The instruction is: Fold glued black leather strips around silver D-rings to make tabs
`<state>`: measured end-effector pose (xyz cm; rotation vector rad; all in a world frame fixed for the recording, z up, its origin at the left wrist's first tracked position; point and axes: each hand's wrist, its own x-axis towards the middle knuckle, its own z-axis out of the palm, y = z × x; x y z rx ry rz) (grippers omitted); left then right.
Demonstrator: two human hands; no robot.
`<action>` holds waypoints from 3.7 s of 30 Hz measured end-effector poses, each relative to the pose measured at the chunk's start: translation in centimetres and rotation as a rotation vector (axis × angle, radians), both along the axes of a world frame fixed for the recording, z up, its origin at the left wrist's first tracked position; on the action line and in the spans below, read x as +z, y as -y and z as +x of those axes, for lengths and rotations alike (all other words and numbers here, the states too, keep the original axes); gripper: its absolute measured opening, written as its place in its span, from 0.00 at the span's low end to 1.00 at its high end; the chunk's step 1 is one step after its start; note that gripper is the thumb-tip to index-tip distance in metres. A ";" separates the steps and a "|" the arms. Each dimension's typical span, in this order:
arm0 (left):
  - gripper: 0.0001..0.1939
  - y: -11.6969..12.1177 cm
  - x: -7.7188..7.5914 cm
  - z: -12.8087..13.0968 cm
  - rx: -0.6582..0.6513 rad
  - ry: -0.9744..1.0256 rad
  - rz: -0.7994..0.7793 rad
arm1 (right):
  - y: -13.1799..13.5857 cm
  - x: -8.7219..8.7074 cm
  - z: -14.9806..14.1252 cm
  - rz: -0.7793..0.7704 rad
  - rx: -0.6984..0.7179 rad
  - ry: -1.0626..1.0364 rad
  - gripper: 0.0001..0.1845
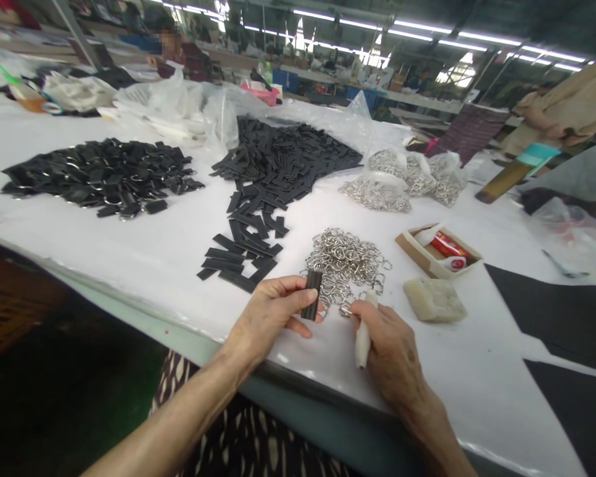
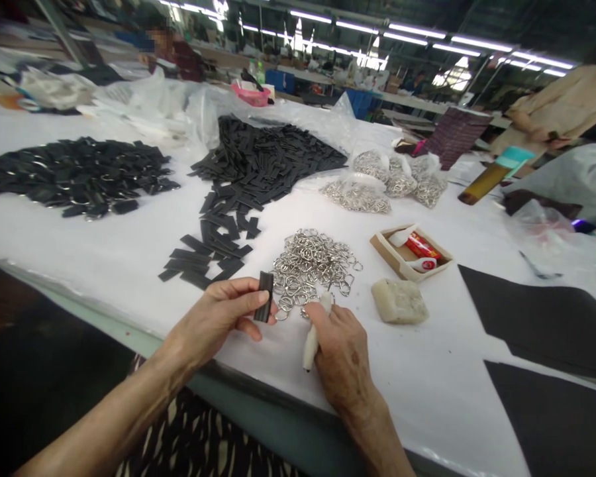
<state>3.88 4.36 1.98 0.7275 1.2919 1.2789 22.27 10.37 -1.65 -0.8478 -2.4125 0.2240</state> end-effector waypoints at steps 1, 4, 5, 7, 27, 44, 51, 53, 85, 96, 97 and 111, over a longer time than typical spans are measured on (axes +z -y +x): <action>0.08 0.1 0.0 0.5 -0.004 0.007 -0.011 | 0.0 -0.1 0.0 -0.029 -0.006 -0.027 0.07; 0.06 0.3 0.1 1.6 -0.009 0.018 -0.062 | 0.1 0.0 0.2 -0.200 -0.052 -0.145 0.05; 0.06 0.3 0.2 1.8 -0.020 0.030 -0.083 | 0.1 0.1 0.3 -0.252 -0.073 -0.192 0.04; 0.05 0.4 0.1 2.4 -0.048 0.051 -0.126 | 0.3 0.6 0.4 -0.313 -0.112 -0.278 0.03; 0.16 0.5 -0.8 4.0 -0.140 0.148 -0.140 | 0.9 1.0 0.7 0.246 0.098 -0.300 0.12; 0.31 1.0 -0.7 3.7 -0.132 0.121 0.003 | 1.0 0.6 0.6 0.179 0.123 -0.306 0.10; 0.30 1.0 -0.9 3.3 -0.165 0.217 0.000 | 1.3 0.2 -0.1 0.028 -0.015 -0.385 0.13; 0.29 1.0 -1.2 3.2 -0.175 0.268 0.008 | 1.4 0.2 -0.3 0.023 -0.007 -0.403 0.13; 0.16 1.6 -0.1 4.2 0.269 0.826 -0.086 | 2.0 0.4 -0.9 0.102 0.182 -0.345 0.09; 0.08 1.5 -0.4 3.7 0.312 0.662 -0.075 | 2.8 1.0 -1.5 -0.088 0.160 -0.502 0.14; 0.07 1.5 -0.4 3.8 0.319 0.639 -0.068 | 2.9 1.1 -1.6 -0.076 0.131 -0.511 0.14; 0.11 2.9 -1.0 4.1 0.181 0.298 0.237 | 3.1 2.6 -2.7 -0.559 -0.053 -0.555 0.08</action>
